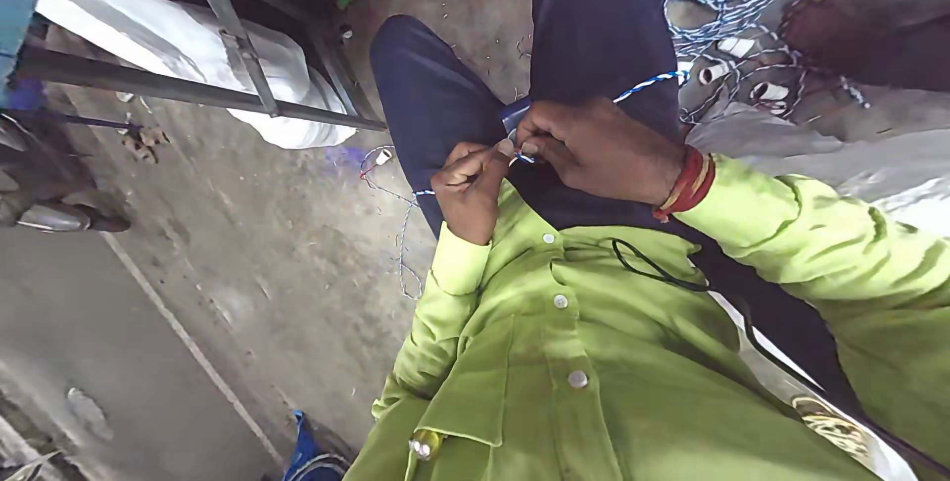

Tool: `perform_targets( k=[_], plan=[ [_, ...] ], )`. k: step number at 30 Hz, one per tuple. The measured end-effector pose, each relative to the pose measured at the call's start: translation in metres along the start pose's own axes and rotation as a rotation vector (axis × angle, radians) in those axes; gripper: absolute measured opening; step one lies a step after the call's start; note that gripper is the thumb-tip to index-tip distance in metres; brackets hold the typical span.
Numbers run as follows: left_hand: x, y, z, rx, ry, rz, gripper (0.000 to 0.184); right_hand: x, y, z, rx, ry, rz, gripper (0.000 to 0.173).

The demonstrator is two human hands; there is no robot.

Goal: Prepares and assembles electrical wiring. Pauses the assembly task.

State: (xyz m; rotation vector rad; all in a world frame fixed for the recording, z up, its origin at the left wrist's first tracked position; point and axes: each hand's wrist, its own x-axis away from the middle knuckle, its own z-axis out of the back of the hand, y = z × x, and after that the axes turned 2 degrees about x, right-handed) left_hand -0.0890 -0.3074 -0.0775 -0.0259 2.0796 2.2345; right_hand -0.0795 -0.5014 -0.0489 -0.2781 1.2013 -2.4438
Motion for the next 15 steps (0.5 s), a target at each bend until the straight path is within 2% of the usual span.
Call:
perform_targets(
  k=[6,15],
  plan=[
    [0.0003,0.0000,-0.0023,0.033,0.016,0.038,0.010,0.0009,0.0002,-0.0017,-0.011,0.039,-0.028,0.015],
    [-0.0021,0.0024,-0.0028,0.114,-0.004,0.224,0.008,-0.0006,0.0006,-0.0004,-0.005,0.020,-0.055,0.015]
  ],
)
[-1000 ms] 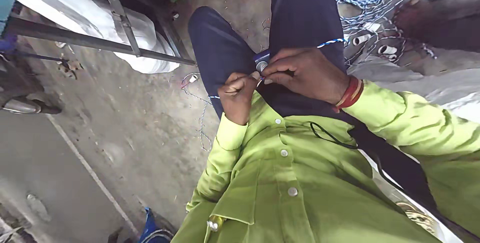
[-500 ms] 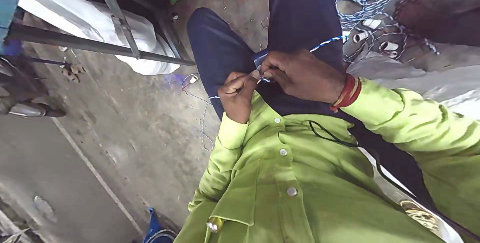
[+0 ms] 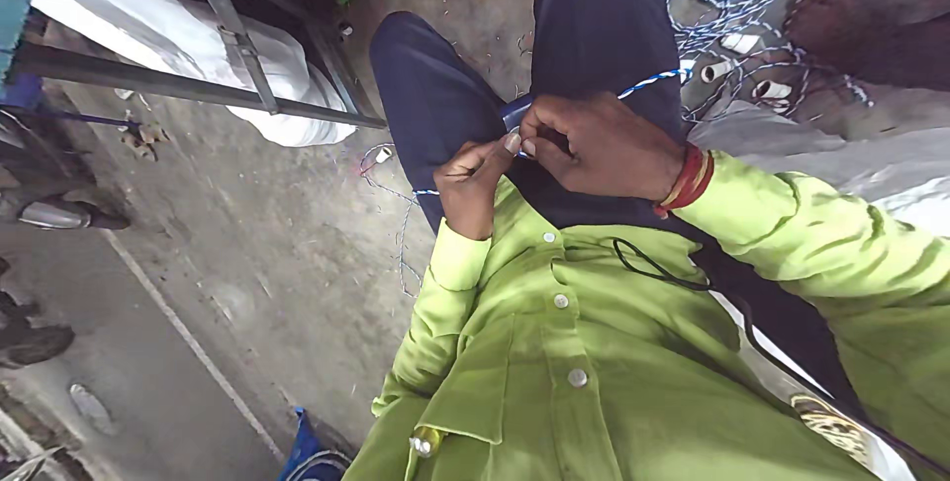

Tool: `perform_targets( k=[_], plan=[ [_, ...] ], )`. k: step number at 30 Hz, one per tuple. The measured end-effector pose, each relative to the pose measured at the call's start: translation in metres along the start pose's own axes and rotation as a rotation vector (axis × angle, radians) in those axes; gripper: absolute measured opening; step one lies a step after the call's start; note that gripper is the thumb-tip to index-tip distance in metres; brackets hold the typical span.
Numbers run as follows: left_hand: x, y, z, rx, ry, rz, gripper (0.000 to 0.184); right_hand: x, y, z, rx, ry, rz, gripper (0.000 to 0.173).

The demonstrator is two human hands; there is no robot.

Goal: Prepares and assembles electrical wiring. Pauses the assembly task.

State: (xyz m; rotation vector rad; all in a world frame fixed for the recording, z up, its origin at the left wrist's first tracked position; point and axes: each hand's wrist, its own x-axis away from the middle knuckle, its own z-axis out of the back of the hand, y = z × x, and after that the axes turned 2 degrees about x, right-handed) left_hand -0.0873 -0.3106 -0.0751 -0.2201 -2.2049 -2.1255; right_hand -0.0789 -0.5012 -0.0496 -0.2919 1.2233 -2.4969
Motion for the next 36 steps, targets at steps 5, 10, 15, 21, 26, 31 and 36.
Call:
perform_targets(
  k=[5,10,15,21,26,31,36],
  plan=[
    [-0.001,0.003,0.002,0.081,-0.015,0.081,0.025,-0.002,-0.002,0.000,0.006,-0.004,-0.034,0.014],
    [-0.001,-0.002,0.010,0.121,-0.116,0.004,0.018,-0.002,-0.002,0.000,0.004,0.011,-0.038,0.014],
    [0.001,-0.002,0.003,0.058,-0.039,-0.038,0.008,-0.003,-0.002,0.000,0.005,0.028,-0.030,0.014],
    [0.003,0.003,-0.005,0.063,0.085,-0.020,0.012,0.001,-0.005,-0.012,-0.017,0.136,-0.016,0.014],
    [0.008,0.006,-0.007,0.033,0.127,0.012,0.013,0.003,-0.008,-0.030,0.035,0.262,-0.010,0.015],
    [0.009,0.001,-0.006,0.015,0.127,-0.075,0.010,0.005,-0.001,-0.016,-0.125,0.172,-0.002,0.018],
    [0.010,0.004,-0.008,-0.013,0.124,-0.085,0.008,0.007,0.005,-0.011,-0.125,0.174,0.066,0.023]
  ],
)
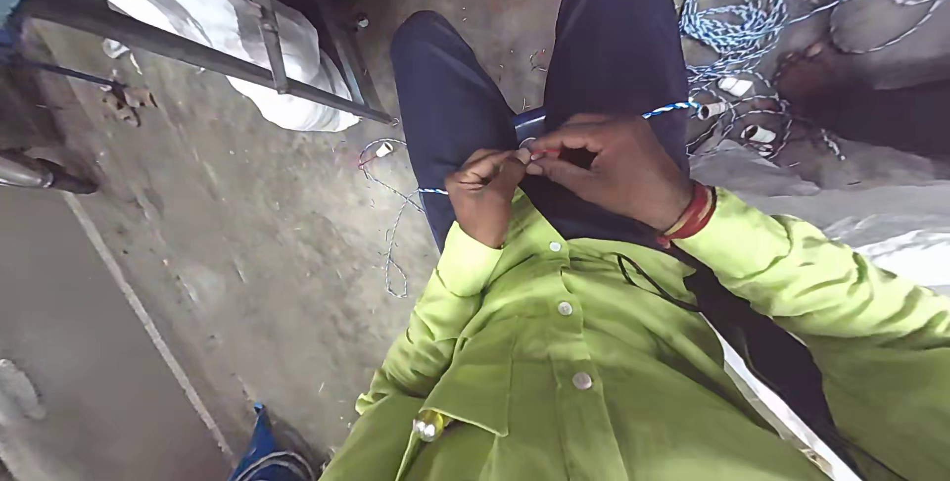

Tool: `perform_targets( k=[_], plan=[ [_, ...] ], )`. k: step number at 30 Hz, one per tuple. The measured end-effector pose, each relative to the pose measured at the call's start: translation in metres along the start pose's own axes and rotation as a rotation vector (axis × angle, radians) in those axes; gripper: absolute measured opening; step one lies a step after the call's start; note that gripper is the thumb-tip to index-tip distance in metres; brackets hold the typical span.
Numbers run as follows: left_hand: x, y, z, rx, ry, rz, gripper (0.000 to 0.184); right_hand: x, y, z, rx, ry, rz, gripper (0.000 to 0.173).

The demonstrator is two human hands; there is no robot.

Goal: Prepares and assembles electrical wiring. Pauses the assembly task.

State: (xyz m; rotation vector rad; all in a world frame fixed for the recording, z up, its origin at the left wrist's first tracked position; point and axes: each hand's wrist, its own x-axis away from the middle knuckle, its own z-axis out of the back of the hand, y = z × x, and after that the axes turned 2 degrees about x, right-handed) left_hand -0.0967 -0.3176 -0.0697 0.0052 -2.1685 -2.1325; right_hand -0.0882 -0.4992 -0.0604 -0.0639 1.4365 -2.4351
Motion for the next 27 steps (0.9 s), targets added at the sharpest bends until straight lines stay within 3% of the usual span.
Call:
perform_targets(
  k=[5,10,15,18,21,24,27],
  plan=[
    [0.000,0.002,-0.002,0.012,0.048,0.084,0.010,0.003,-0.004,-0.008,0.155,0.100,0.049,0.019],
    [-0.007,0.019,-0.010,0.179,0.183,0.536,0.017,0.008,0.005,-0.025,0.402,0.244,0.289,0.017],
    [-0.015,0.019,-0.005,0.202,0.092,0.743,0.017,0.007,0.014,-0.017,0.402,0.174,0.474,0.015],
    [-0.018,0.015,-0.004,0.156,-0.028,0.642,0.018,0.004,0.012,-0.012,0.227,0.131,0.282,0.015],
    [-0.014,0.013,-0.003,0.049,-0.094,0.329,0.023,-0.004,0.009,-0.004,0.058,0.098,0.105,0.015],
    [-0.010,0.014,0.008,-0.099,-0.195,0.073,0.024,-0.003,0.003,0.000,0.028,0.066,0.021,0.015],
    [-0.008,0.014,0.015,-0.192,-0.294,-0.043,0.021,-0.001,0.001,-0.003,0.062,0.062,0.016,0.016]
  ],
)
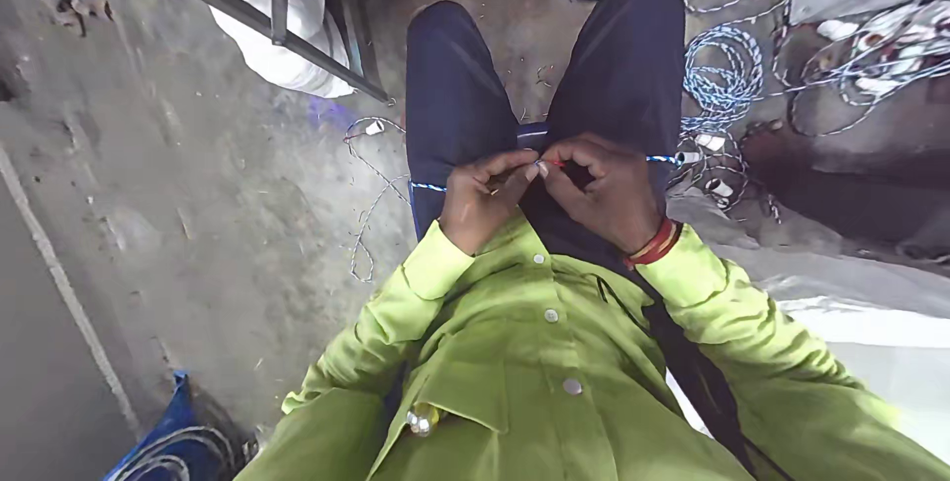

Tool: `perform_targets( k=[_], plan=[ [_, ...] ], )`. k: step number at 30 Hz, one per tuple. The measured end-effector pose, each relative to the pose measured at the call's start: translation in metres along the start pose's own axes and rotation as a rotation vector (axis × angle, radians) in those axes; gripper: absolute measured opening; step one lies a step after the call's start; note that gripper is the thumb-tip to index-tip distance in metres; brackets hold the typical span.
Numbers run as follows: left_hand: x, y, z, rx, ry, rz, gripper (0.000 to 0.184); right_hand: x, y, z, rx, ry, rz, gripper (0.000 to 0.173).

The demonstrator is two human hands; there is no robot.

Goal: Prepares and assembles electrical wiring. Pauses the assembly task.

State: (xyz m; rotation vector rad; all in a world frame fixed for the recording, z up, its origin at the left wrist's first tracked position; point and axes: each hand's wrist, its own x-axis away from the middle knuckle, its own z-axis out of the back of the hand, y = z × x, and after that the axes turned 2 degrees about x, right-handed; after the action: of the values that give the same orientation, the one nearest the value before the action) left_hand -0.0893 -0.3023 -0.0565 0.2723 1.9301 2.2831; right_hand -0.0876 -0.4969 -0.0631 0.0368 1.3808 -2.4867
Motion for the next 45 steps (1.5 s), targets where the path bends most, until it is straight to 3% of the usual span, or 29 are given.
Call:
perform_targets(
  k=[4,9,14,18,21,24,28,36,40,45],
  plan=[
    [-0.003,0.010,0.006,-0.122,-0.048,0.076,0.021,0.003,-0.004,-0.004,0.035,0.012,0.033,0.015],
    [-0.009,0.013,0.001,-0.491,0.001,-0.107,0.013,0.001,0.001,-0.007,0.044,0.076,0.098,0.015],
    [-0.018,0.008,-0.012,-0.678,0.069,-0.116,0.016,0.003,0.007,-0.010,0.070,0.149,0.233,0.014],
    [-0.026,0.012,-0.018,-0.781,-0.024,-0.051,0.022,0.003,0.013,-0.011,0.147,0.168,0.340,0.015],
    [-0.030,0.017,-0.011,-0.754,-0.148,-0.041,0.021,0.004,0.011,-0.010,0.098,0.166,0.306,0.015],
    [-0.030,0.006,0.000,-0.512,-0.066,-0.204,0.021,0.001,0.006,-0.006,0.006,0.139,0.216,0.016],
    [-0.020,0.003,0.003,-0.283,0.034,-0.318,0.038,0.000,0.005,-0.003,-0.104,0.089,0.114,0.016],
    [-0.009,-0.010,-0.001,-0.492,0.160,-0.680,0.012,-0.001,0.006,0.000,-0.180,0.051,0.051,0.017],
    [-0.009,-0.013,-0.002,-0.520,0.122,-0.668,0.013,0.000,0.010,0.002,-0.181,0.026,0.040,0.017],
    [-0.008,-0.003,0.007,-0.761,-0.071,-0.542,0.020,0.003,0.017,-0.004,-0.036,0.018,0.066,0.031]
  ],
)
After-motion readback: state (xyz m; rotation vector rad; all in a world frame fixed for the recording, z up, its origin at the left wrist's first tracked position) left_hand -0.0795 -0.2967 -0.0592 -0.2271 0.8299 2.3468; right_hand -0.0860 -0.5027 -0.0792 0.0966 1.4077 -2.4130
